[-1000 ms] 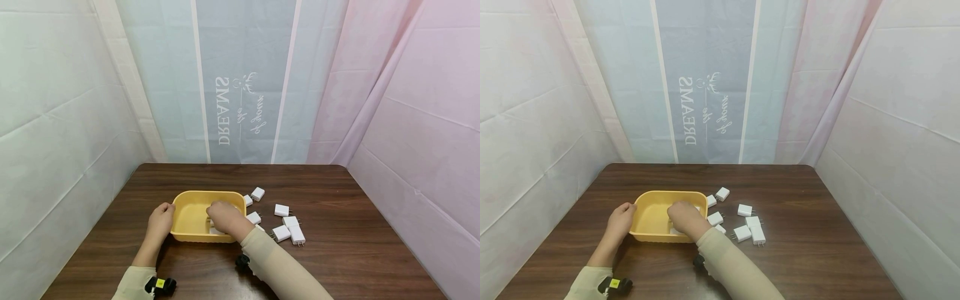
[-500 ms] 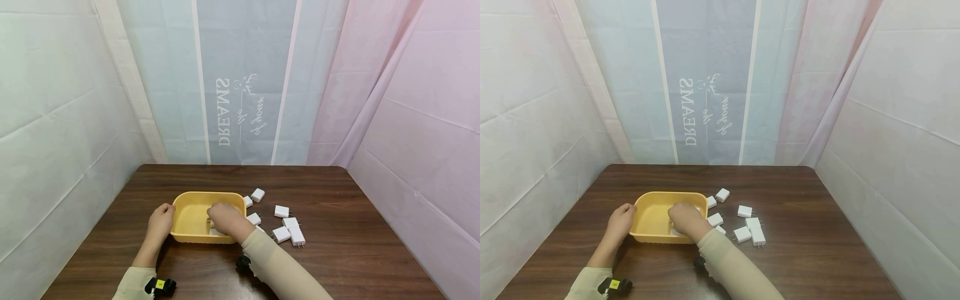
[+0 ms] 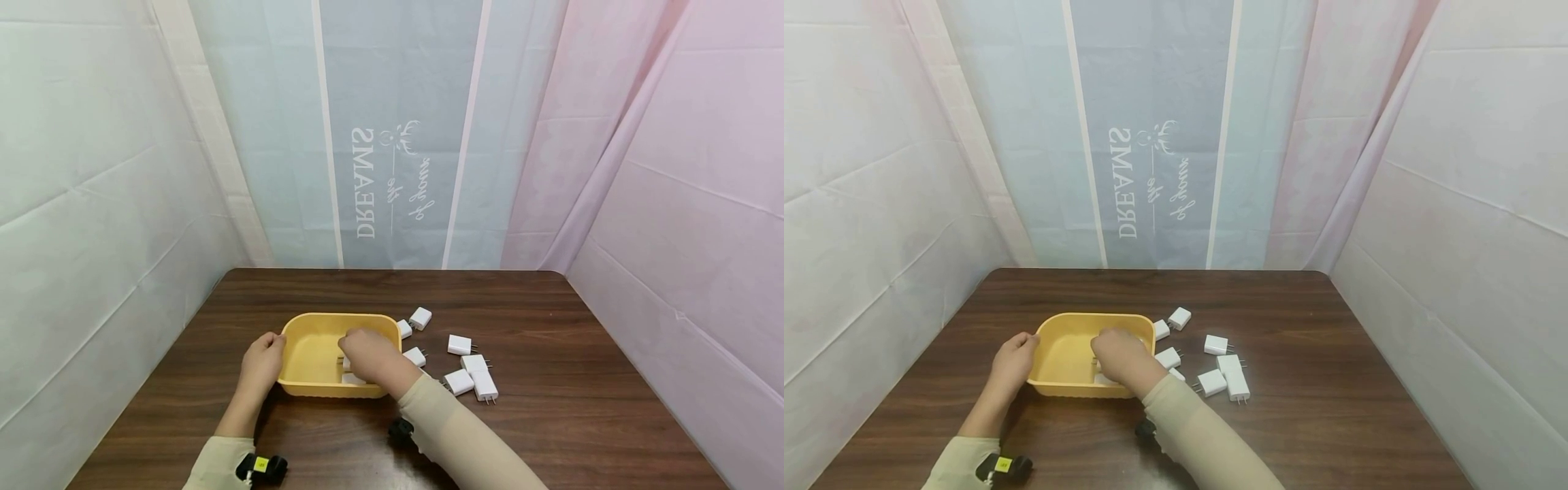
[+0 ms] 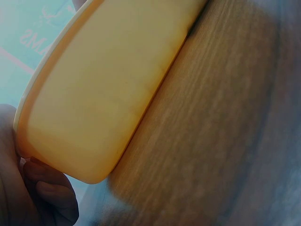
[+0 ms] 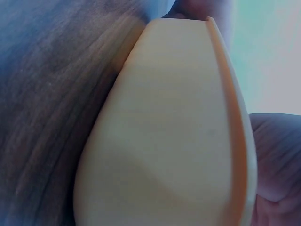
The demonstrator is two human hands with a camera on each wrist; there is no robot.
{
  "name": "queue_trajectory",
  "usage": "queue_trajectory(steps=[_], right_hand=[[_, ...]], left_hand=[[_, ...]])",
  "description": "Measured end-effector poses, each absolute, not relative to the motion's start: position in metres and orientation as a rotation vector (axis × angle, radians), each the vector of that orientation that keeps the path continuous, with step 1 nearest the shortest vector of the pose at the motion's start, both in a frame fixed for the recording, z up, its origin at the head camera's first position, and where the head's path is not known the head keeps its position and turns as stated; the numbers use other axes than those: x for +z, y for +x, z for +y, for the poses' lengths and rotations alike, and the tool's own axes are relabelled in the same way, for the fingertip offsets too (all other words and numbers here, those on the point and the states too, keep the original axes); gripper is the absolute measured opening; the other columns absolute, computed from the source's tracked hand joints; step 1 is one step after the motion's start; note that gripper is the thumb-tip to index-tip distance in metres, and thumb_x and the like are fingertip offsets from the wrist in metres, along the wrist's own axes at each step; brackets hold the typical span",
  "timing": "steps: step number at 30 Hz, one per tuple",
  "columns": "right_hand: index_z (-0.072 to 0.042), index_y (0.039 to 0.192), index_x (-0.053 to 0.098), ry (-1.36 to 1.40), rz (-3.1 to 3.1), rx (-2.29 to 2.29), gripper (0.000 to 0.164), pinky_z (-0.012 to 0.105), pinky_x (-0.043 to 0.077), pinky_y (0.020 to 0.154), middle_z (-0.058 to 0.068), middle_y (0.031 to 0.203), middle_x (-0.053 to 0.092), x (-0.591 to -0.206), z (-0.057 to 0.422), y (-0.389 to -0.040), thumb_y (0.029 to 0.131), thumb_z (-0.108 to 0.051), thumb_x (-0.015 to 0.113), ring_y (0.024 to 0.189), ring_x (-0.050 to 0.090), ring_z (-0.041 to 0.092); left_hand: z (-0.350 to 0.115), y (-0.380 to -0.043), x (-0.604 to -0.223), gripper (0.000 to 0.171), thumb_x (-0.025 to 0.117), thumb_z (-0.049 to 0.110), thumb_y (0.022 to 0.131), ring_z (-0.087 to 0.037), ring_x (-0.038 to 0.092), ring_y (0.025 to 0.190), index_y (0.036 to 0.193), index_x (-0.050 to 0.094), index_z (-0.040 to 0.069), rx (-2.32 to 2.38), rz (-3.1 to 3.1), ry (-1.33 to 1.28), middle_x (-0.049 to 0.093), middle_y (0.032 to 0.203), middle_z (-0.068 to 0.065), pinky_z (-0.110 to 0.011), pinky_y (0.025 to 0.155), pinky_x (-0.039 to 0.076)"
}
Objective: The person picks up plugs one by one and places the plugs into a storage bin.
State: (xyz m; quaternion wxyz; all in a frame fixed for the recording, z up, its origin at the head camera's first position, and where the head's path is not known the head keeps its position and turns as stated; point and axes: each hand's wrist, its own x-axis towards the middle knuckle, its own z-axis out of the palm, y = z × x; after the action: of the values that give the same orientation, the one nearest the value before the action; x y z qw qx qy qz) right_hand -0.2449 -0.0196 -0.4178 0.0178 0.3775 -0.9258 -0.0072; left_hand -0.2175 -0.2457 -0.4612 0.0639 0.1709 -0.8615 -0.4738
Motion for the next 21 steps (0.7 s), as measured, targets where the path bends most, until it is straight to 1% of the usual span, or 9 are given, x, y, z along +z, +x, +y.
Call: queue_trajectory(steps=[6, 13, 21], right_hand=[[-0.016, 0.094, 0.067, 1.186, -2.858, -0.012, 0.007, 0.022, 0.042, 0.060, -0.003, 0.082, 0.056, -0.412, -0.015, -0.243, 0.088, -0.013, 0.068, 0.069, 0.050, 0.008], [-0.015, 0.101, 0.068, 1.192, -2.849, 0.003, 0.016, 0.020, 0.044, 0.061, -0.003, 0.087, 0.059, -0.405, -0.007, -0.238, 0.087, -0.008, 0.065, 0.075, 0.055, 0.008], [-0.015, 0.102, 0.067, 1.181, -2.806, 0.000, 0.020, 0.023, 0.045, 0.063, -0.004, 0.088, 0.059, -0.397, 0.001, -0.237, 0.083, -0.011, 0.069, 0.074, 0.054, 0.009]], left_hand=[[-0.245, -0.217, -0.461, 0.045, 0.038, 0.043, 0.101, -0.020, 0.051, 0.066, 0.096, 0.061, 0.004, -1.428, -2.609, 0.512, 0.053, 0.074, -0.008, -0.031, 0.058, 0.042], [-0.245, -0.216, -0.461, 0.045, 0.038, 0.042, 0.102, -0.020, 0.052, 0.066, 0.097, 0.061, 0.004, -1.432, -2.610, 0.508, 0.053, 0.075, -0.009, -0.031, 0.058, 0.042], [-0.245, -0.216, -0.461, 0.045, 0.038, 0.042, 0.102, -0.020, 0.052, 0.066, 0.098, 0.061, 0.003, -1.433, -2.606, 0.503, 0.054, 0.076, -0.009, -0.031, 0.058, 0.043]])
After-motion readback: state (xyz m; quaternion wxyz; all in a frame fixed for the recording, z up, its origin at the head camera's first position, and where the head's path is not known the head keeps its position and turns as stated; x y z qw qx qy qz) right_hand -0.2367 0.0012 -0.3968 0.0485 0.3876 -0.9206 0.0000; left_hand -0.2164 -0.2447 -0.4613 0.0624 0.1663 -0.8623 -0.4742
